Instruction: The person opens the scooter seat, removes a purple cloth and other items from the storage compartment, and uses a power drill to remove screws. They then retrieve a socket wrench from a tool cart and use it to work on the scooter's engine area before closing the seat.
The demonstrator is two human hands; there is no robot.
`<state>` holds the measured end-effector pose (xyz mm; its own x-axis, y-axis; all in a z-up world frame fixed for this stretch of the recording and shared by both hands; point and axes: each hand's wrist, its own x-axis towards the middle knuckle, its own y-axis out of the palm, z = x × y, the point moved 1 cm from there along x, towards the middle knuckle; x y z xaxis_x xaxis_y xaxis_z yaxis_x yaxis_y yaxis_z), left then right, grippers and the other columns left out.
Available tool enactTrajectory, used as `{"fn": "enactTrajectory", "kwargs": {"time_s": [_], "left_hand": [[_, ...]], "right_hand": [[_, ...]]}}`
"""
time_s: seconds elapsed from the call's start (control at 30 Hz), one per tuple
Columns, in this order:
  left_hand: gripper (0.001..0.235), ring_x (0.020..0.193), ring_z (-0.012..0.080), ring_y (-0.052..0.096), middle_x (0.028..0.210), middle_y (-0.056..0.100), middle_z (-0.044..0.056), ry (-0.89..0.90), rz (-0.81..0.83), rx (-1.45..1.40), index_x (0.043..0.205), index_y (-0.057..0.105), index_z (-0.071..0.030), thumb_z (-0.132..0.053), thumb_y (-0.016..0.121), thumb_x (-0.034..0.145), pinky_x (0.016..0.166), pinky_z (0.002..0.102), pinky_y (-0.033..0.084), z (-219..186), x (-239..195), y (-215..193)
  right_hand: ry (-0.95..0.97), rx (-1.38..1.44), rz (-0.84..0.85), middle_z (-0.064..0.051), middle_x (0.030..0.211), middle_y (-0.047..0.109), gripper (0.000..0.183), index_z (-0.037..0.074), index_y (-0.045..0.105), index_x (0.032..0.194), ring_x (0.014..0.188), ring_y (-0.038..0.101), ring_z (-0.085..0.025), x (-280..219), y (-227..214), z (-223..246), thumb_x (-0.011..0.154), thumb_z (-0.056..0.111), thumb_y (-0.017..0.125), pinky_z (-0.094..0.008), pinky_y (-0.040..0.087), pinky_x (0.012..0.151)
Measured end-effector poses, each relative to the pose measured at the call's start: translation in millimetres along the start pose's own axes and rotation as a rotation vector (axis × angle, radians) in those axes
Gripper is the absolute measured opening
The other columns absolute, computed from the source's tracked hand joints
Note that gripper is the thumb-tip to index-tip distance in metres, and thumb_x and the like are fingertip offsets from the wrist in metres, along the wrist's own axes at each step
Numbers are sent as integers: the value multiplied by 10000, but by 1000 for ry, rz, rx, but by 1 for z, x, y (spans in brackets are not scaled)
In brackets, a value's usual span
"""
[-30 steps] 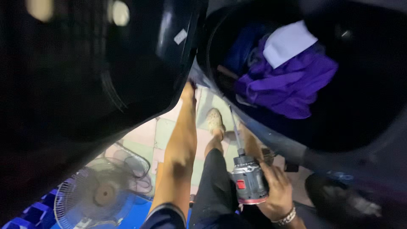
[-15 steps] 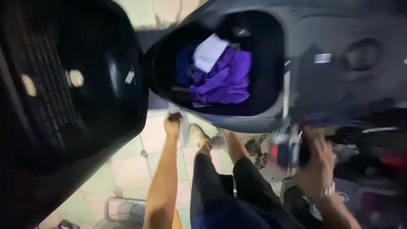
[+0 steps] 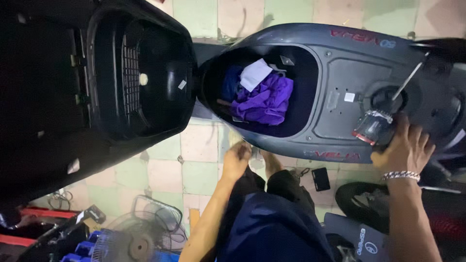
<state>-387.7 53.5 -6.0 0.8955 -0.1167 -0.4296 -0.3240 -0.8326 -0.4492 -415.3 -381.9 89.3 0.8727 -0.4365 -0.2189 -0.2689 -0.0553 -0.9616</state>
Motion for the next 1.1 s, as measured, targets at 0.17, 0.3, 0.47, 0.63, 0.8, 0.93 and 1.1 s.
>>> {"fn": "enactTrajectory", "kwargs": {"time_s": [0.17, 0.3, 0.47, 0.63, 0.8, 0.93, 1.1], "left_hand": [[311, 1041, 315, 718, 1137, 728, 133, -22, -124, 158, 1193, 690, -140, -218, 713, 893, 934, 406, 561, -21, 81, -8], [873, 1261, 519, 535, 1431, 492, 272, 306, -325, 309, 1451, 478, -120, -296, 837, 675, 1060, 551, 434, -24, 146, 9], [648, 1195, 468, 605, 1423, 524, 255, 227, -31, 637, 1399, 545, -190, -169, 752, 785, 985, 523, 496, -9, 244, 65], [422, 1167, 379, 665, 1258, 684, 169, 254, 98, 229, 1244, 631, -170, -42, 681, 845, 974, 473, 552, -21, 206, 63], [478, 1183, 377, 655, 1225, 690, 170, 133, 364, -148, 1279, 583, -96, -177, 736, 833, 996, 462, 545, -51, 127, 22], [529, 1289, 368, 607, 1394, 643, 172, 283, 404, -149, 1273, 616, -89, -314, 793, 828, 1078, 448, 500, -58, 112, -1], [507, 1310, 303, 639, 1353, 678, 119, 206, 519, -288, 1288, 683, -103, -419, 755, 899, 1119, 408, 482, -8, 138, -14]], "right_hand": [[37, 53, 152, -316, 1441, 483, 1043, 64, 323, 1585, 1364, 448, -501, 15, -29, 26, 648, 149, 773, -595, 332, 1112], [-38, 103, -46, -360, 1535, 406, 1018, -32, 279, 1601, 1411, 382, -520, 12, -86, 73, 744, 146, 800, -612, 303, 1142], [-216, 488, 269, -239, 1568, 372, 994, 43, 346, 1530, 1480, 361, -427, 37, -68, 201, 688, 217, 845, -550, 307, 1215], [-270, 684, 303, -291, 1621, 284, 1124, 99, 274, 1581, 1401, 346, -483, 70, -23, 254, 611, 158, 839, -508, 366, 1131], [-295, 369, 622, -93, 1623, 371, 842, 303, 528, 1451, 1392, 441, -384, 63, 22, 252, 668, 280, 835, -457, 441, 1133], [-378, 230, 574, 6, 1498, 540, 576, 287, 699, 1242, 1425, 484, -296, 37, 40, 241, 686, 355, 835, -406, 456, 1142], [-711, 189, 214, -99, 1290, 682, 567, 183, 690, 1166, 1284, 589, -322, 38, 71, 230, 620, 307, 774, -494, 495, 1085]]}}
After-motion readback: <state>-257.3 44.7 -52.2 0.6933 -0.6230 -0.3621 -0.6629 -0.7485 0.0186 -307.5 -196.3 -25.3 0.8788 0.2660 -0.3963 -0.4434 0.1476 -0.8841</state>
